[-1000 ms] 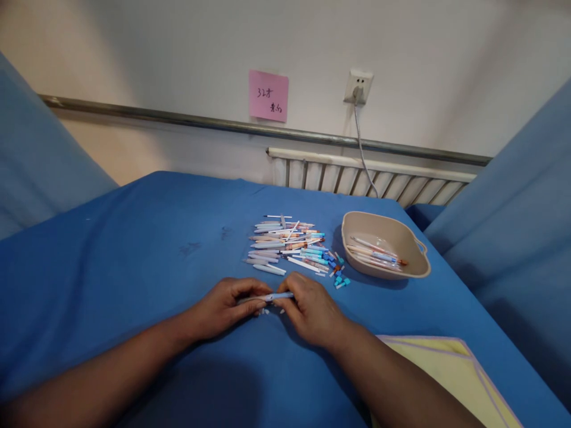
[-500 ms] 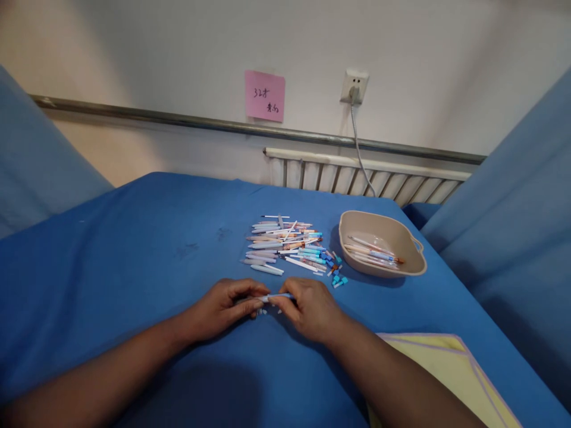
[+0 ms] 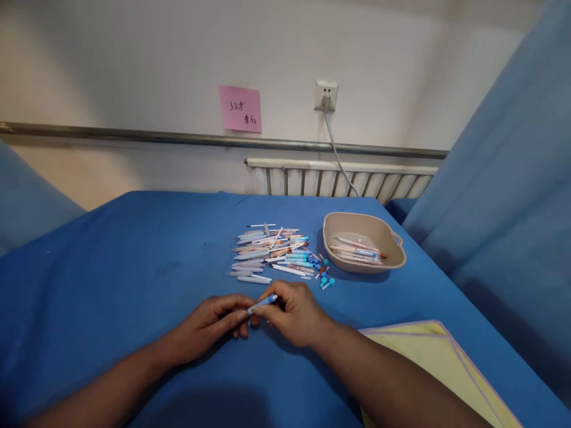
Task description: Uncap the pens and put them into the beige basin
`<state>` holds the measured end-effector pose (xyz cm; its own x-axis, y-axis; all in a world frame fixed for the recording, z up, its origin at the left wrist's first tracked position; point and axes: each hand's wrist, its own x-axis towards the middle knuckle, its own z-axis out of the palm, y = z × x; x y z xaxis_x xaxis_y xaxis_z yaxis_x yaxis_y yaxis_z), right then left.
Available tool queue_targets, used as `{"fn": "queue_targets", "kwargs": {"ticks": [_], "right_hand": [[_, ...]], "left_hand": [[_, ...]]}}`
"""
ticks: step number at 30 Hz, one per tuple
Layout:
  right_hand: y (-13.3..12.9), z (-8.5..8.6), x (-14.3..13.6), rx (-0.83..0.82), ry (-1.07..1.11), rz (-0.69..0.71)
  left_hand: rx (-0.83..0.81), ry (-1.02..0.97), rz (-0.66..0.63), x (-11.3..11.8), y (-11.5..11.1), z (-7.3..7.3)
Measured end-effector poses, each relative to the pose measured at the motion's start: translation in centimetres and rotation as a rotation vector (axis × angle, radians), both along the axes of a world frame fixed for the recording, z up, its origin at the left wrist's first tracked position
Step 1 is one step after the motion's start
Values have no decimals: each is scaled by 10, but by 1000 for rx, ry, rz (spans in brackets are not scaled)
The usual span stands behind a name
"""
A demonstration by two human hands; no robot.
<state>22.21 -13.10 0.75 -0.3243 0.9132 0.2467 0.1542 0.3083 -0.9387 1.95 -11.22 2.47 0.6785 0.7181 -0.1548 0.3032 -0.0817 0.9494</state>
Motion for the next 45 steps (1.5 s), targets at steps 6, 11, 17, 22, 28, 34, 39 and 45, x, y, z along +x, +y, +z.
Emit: {"fn": "queue_targets", "kwargs": {"ticks": [6, 11, 17, 22, 28, 34, 39, 45], "right_hand": [[0, 0, 2, 2, -74, -23], [2, -4, -1, -127, 186, 51], [9, -7, -1, -175, 266, -41], [10, -5, 0, -175, 226, -125], [11, -9, 1, -219, 117, -167], [8, -10, 2, -210, 204, -65], [7, -12, -1, -182, 272, 16], [6, -12, -3, -162, 223, 43]], "left_hand": [[-29, -24, -21, 4, -3, 1], [-139, -105, 30, 2, 0, -2], [-258, -157, 54, 2, 1, -4], [-213, -127, 129, 3, 1, -2], [-4, -61, 223, 5, 0, -2], [59, -21, 231, 4, 1, -1], [55, -13, 110, 4, 0, -1], [1, -5, 51, 5, -3, 0]]}}
